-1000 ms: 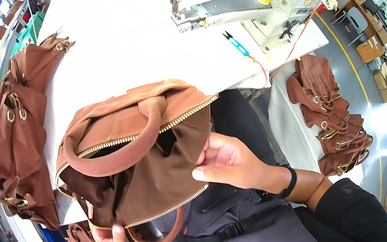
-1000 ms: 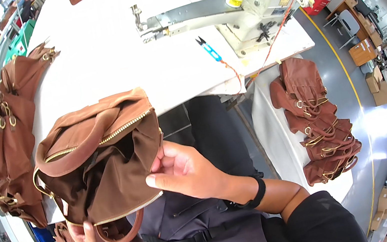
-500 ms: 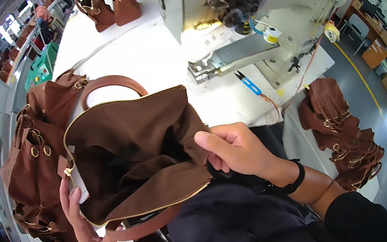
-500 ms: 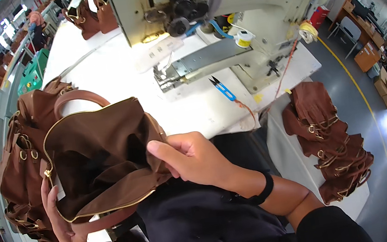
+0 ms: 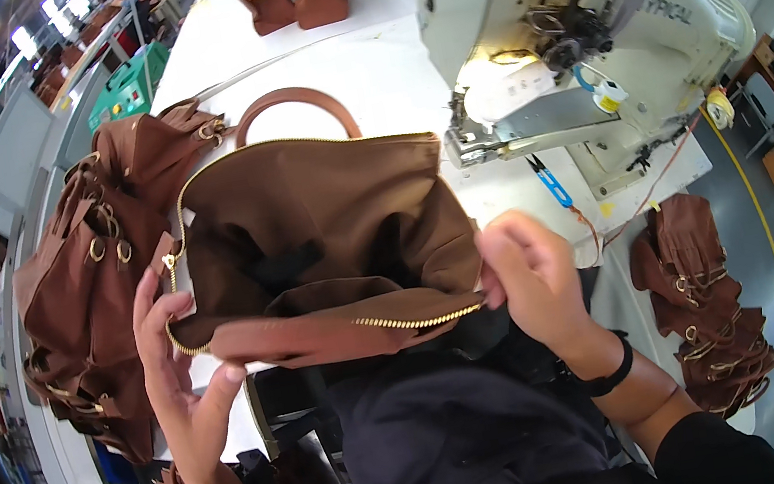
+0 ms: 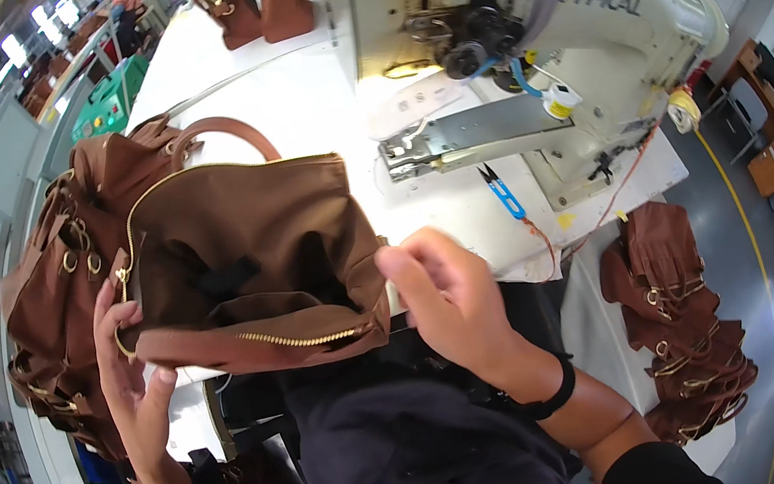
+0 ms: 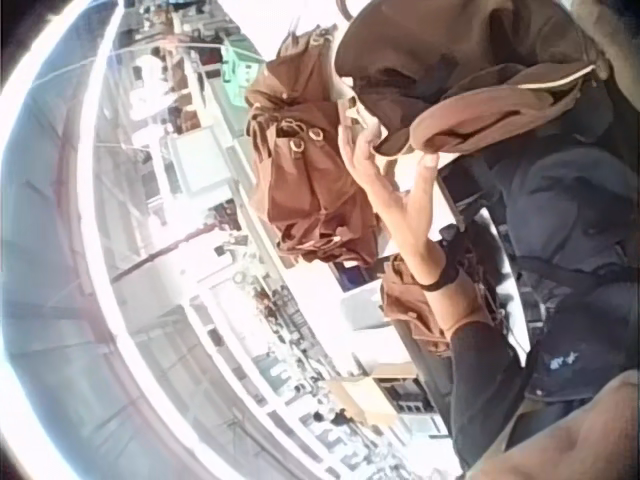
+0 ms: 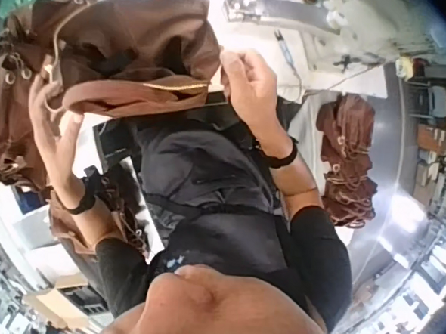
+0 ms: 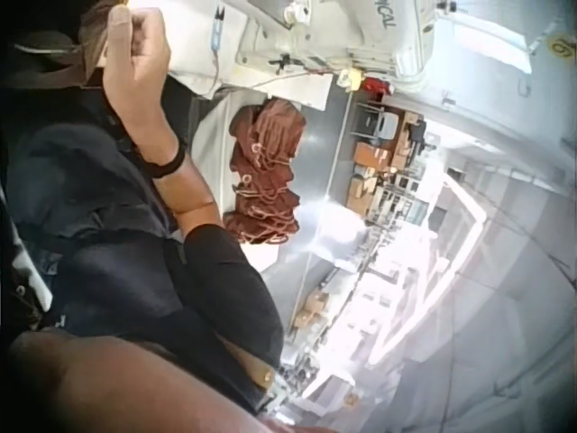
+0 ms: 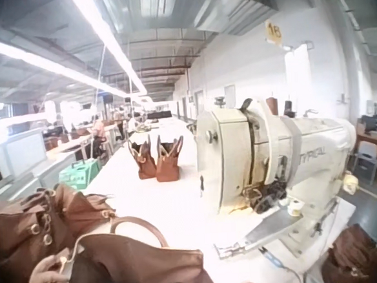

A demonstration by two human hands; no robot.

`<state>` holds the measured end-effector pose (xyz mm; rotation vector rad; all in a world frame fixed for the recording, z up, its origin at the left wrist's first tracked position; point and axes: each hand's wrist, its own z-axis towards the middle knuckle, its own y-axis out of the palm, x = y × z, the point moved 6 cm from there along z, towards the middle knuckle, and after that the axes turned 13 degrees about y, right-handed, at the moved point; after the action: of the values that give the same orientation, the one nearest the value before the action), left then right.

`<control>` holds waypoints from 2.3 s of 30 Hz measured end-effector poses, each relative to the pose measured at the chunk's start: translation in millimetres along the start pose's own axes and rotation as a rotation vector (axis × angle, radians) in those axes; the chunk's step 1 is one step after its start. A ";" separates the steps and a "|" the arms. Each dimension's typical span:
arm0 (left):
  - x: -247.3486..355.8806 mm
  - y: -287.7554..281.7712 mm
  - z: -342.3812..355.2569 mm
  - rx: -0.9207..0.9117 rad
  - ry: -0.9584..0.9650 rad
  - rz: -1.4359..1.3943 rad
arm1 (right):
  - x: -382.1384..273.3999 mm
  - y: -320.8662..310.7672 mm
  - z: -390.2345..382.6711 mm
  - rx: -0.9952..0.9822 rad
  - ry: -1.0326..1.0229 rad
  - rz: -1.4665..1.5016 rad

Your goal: The person uses an industrial sewing machine to stitch a zipper onto a brown leather bag. They guide the bag under the needle, align the zipper tape, and sew along the edge. The person periodically stops to adjust the bag's position and inspect the stitching, eventually completing the zipper attachment.

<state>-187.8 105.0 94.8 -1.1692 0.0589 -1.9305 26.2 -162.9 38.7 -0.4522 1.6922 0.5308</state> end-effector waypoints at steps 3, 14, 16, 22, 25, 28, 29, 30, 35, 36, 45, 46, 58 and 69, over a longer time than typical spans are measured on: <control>-2.2 -5.4 10.0 0.002 0.176 0.267 | -14.8 3.7 -19.5 0.023 -0.431 -0.071; -43.7 1.8 15.7 0.215 -0.084 -0.140 | -5.4 6.6 -6.4 -0.108 -0.042 -0.055; -41.6 0.5 13.6 0.272 -0.060 -0.091 | -3.9 8.2 -3.2 -0.137 -0.041 -0.014; -52.4 -3.4 8.0 0.315 -0.029 -0.061 | -6.2 7.2 -4.7 -0.141 -0.071 0.101; -54.5 -5.2 5.3 0.323 -0.030 -0.069 | -3.3 6.0 -3.6 -0.139 -0.070 0.107; -56.1 -5.0 4.7 0.324 -0.033 -0.076 | 3.5 3.5 0.8 -0.188 -0.056 0.132; -56.5 -4.8 5.2 0.323 -0.033 -0.078 | 2.2 3.0 0.9 -0.184 -0.058 0.133; -55.8 -4.8 6.1 0.322 -0.032 -0.077 | -0.9 3.8 1.1 -0.182 -0.060 0.136; -48.8 -3.4 18.9 0.302 0.031 0.093 | -7.5 -3.1 16.3 -0.203 -0.094 0.026; -50.7 -2.0 22.8 0.295 0.043 0.120 | -9.8 -5.8 20.5 -0.210 -0.104 0.009; -64.0 -9.5 30.5 0.235 0.030 0.166 | -7.4 -6.2 40.9 -0.330 0.023 0.178; -64.6 -8.9 30.9 0.241 0.029 0.153 | -7.1 -6.8 41.9 -0.333 0.023 0.180; -67.3 -0.8 37.6 0.233 -0.006 0.115 | 2.0 -9.6 49.4 -0.330 0.056 0.239; -37.6 7.2 47.1 -0.509 -0.115 -0.229 | 3.7 -9.2 42.5 -0.288 0.162 0.280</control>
<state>-140.8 143.3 91.6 -1.6797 0.3889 -2.1094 64.9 -146.0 27.8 -0.4767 1.8552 0.9736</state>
